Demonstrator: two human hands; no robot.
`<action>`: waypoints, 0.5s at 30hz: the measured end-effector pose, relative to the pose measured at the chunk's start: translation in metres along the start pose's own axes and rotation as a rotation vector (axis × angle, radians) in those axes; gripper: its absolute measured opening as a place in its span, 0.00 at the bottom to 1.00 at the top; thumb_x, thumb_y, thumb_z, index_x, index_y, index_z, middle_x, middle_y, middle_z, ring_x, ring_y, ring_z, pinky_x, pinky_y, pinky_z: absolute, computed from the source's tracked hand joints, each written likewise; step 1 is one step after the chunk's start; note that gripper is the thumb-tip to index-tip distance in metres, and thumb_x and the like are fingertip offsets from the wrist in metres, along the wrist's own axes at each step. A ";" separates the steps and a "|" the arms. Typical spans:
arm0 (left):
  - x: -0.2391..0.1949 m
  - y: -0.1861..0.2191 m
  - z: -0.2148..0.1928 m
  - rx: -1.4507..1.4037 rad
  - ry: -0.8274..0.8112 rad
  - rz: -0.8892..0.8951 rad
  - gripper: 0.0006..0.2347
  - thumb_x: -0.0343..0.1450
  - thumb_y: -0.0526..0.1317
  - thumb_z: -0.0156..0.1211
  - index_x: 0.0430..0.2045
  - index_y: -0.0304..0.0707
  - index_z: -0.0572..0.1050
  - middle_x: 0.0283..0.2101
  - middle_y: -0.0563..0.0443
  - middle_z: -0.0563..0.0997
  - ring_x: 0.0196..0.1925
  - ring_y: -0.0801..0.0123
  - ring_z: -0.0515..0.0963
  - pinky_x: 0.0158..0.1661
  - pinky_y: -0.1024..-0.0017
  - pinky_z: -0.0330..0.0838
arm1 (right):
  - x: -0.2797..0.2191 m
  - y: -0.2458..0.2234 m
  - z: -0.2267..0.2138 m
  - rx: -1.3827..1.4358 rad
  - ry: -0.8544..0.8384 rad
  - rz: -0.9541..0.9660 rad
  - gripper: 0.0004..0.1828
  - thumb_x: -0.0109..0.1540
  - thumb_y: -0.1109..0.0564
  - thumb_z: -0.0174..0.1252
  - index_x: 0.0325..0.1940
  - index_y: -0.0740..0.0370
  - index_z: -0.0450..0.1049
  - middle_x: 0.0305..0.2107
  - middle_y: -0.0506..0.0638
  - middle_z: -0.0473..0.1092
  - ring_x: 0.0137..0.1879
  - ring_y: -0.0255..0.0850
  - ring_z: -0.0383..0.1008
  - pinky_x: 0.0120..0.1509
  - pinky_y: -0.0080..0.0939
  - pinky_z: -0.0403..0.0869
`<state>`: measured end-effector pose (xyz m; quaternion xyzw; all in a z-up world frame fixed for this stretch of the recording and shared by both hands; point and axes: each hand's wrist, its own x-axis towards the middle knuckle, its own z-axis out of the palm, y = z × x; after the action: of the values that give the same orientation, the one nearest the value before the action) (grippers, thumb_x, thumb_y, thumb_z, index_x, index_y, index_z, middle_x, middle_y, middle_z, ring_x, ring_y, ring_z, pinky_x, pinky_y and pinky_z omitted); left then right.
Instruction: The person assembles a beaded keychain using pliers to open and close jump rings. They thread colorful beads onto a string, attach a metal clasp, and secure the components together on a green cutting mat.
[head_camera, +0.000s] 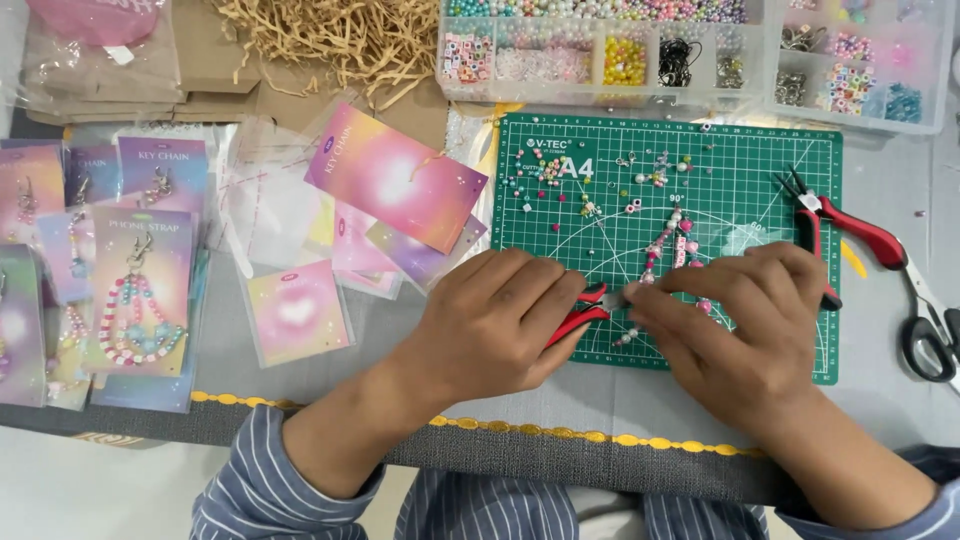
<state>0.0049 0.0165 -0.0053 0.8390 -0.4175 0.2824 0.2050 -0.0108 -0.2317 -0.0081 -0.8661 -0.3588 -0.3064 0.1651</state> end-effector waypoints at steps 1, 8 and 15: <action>0.000 0.001 0.000 0.000 0.003 0.002 0.08 0.75 0.42 0.64 0.36 0.35 0.78 0.36 0.49 0.78 0.34 0.62 0.75 0.36 0.69 0.73 | 0.000 -0.001 0.000 -0.003 0.001 -0.002 0.03 0.68 0.54 0.66 0.46 0.49 0.82 0.38 0.46 0.76 0.39 0.47 0.68 0.55 0.52 0.61; -0.001 0.004 0.003 0.029 -0.012 0.022 0.08 0.75 0.42 0.63 0.35 0.36 0.78 0.35 0.50 0.77 0.33 0.64 0.74 0.35 0.70 0.72 | 0.005 -0.009 0.001 -0.124 0.026 -0.101 0.10 0.65 0.59 0.71 0.35 0.48 0.77 0.36 0.40 0.78 0.38 0.43 0.72 0.58 0.54 0.59; -0.002 0.006 0.011 0.062 -0.013 0.043 0.06 0.74 0.40 0.62 0.34 0.37 0.78 0.34 0.51 0.76 0.33 0.65 0.74 0.34 0.72 0.71 | -0.006 -0.007 0.008 -0.242 -0.015 -0.182 0.06 0.66 0.57 0.56 0.37 0.47 0.76 0.38 0.40 0.77 0.43 0.37 0.76 0.60 0.51 0.56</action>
<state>0.0022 0.0079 -0.0142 0.8374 -0.4280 0.2942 0.1703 -0.0157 -0.2259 -0.0178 -0.8458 -0.3976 -0.3546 0.0285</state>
